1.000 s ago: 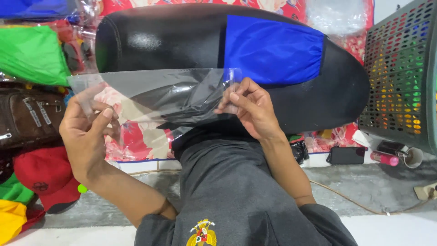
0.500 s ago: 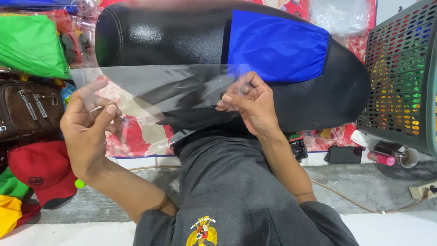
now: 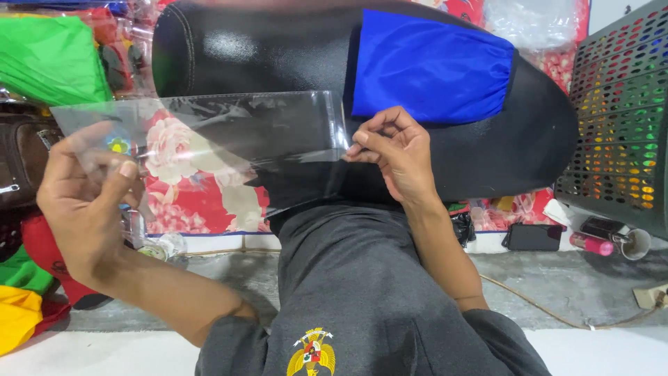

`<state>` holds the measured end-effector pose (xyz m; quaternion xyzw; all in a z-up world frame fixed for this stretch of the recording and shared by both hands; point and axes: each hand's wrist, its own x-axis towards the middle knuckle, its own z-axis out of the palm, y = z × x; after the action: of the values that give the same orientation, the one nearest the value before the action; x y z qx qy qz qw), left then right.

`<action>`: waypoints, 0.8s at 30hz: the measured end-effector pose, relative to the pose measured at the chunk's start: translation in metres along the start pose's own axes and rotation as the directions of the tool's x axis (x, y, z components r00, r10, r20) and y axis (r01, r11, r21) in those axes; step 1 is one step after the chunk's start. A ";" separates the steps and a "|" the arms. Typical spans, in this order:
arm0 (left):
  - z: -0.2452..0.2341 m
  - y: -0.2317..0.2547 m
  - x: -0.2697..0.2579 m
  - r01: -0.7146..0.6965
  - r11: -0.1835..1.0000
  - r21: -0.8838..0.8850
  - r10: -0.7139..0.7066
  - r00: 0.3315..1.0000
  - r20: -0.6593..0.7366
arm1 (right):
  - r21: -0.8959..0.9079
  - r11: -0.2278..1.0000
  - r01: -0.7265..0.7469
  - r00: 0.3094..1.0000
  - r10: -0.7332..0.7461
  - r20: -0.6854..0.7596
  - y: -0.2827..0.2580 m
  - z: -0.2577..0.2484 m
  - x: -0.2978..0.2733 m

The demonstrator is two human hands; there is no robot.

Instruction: Folding a blue fabric seat cover and inserting it into a clear plastic packaging sleeve.

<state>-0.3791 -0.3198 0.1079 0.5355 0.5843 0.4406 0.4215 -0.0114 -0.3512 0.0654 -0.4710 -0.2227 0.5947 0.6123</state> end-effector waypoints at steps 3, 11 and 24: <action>-0.007 0.005 0.000 0.015 1.000 0.027 -0.016 0.999 0.033 | -0.037 0.999 -0.039 0.998 0.040 0.042 0.002 0.003 -0.001; -0.017 -0.010 0.009 0.056 0.998 0.026 -0.058 0.994 0.095 | -0.368 0.851 0.375 0.921 -0.296 0.253 0.011 0.006 -0.009; -0.033 0.044 0.018 -0.201 0.925 0.323 -0.019 0.824 0.566 | -0.568 0.504 0.651 0.730 -0.211 0.649 0.003 0.017 -0.009</action>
<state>-0.4008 -0.3025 0.1581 0.7379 0.4805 0.1667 0.4436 -0.0289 -0.3548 0.0730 -0.4379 -0.7179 0.3601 0.4039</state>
